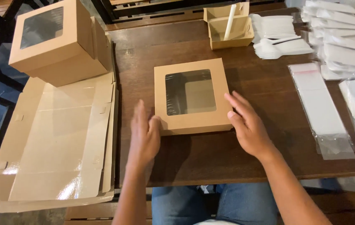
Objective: Assembling cardboard pastry boxes by folding and tucking flaps, then stacking the finished products.
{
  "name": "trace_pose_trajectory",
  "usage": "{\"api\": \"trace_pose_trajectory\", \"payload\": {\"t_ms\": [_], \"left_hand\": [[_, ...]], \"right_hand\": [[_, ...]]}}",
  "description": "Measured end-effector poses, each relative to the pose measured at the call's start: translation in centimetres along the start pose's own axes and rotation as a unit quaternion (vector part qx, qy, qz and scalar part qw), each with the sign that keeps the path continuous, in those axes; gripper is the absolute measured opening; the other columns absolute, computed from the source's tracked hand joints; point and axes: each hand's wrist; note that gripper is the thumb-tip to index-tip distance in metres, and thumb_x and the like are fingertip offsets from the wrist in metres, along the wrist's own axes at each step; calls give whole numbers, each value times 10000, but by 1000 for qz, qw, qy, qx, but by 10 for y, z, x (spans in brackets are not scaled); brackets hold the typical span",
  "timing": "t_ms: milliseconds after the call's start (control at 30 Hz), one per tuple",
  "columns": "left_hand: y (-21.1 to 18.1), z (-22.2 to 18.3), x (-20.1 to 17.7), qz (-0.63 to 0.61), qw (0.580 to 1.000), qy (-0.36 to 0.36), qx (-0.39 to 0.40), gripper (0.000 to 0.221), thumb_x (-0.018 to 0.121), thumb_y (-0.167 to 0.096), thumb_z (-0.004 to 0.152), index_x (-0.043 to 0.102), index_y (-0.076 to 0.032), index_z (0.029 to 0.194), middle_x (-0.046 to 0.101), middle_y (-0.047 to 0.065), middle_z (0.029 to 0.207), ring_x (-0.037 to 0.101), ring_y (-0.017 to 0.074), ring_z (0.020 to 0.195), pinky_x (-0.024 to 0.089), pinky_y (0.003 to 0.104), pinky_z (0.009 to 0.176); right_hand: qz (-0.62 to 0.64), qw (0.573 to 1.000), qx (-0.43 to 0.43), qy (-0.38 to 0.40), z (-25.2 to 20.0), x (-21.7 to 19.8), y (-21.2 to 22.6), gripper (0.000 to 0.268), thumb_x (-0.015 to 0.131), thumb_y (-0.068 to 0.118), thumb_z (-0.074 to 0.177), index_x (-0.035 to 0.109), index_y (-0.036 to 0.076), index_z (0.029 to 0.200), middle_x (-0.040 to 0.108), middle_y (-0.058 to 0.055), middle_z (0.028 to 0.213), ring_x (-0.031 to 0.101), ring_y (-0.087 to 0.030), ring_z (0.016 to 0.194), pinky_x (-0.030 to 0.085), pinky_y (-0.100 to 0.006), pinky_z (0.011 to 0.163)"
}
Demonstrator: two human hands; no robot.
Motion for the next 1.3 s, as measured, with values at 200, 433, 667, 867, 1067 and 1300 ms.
{"api": "trace_pose_trajectory", "payload": {"t_ms": [200, 433, 667, 867, 1067, 1300], "left_hand": [[-6, 65, 28, 182, 974, 30, 130, 657, 447, -352, 1061, 297, -7, 1600, 266, 301, 1629, 192, 513, 1511, 232, 609, 1211], [0, 88, 55, 188, 974, 74, 100, 679, 382, -407, 1074, 295, 36, 1581, 228, 299, 1656, 224, 488, 1525, 173, 528, 1267], [7, 90, 46, 74, 992, 88, 54, 688, 454, -333, 1049, 231, -5, 1611, 101, 269, 1690, 253, 497, 1501, 274, 555, 1232], [4, 90, 40, -31, 995, 99, -8, 716, 437, -237, 1045, 104, -6, 1636, 87, 289, 1686, 168, 455, 1538, 217, 551, 1245], [-5, 90, 35, -56, 992, 113, -29, 709, 430, -221, 1049, 97, -35, 1647, 80, 261, 1697, 116, 402, 1565, 150, 521, 1271], [-19, 87, 26, -175, 972, 109, -116, 679, 361, -207, 1057, 65, -195, 1669, 123, 155, 1723, 127, 349, 1571, 157, 523, 1273]], "right_hand": [[-197, 979, -40, 37, 57, 9, 19, 600, 476, 304, 1084, 369, -29, 1572, 253, -354, 1619, 225, -548, 1491, 209, -634, 1205], [-335, 934, 23, 122, 87, 26, 6, 773, 388, 503, 1076, 239, -46, 1599, 129, -300, 1681, 118, -506, 1540, 158, -550, 1260], [-254, 958, 53, 125, 88, 27, 18, 761, 427, 448, 1069, 208, -41, 1609, 74, -292, 1691, 105, -491, 1544, 150, -558, 1258], [-1, 986, 133, 97, 102, 14, 2, 791, 478, 368, 1046, 69, 88, 1663, -59, -207, 1717, 18, -409, 1570, 92, -525, 1274], [161, 968, 179, 72, 137, 19, -31, 764, 467, 344, 1050, 65, 164, 1674, 61, -183, 1730, 51, -352, 1591, 103, -506, 1285], [262, 942, 192, 81, 94, 13, 6, 839, 447, 462, 1025, -24, 191, 1664, -70, -173, 1725, -48, -352, 1577, -7, -513, 1272]]}}
Point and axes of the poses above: each hand's wrist, its own z-axis towards the middle knuckle, its own x-axis out of the palm, y = z × x
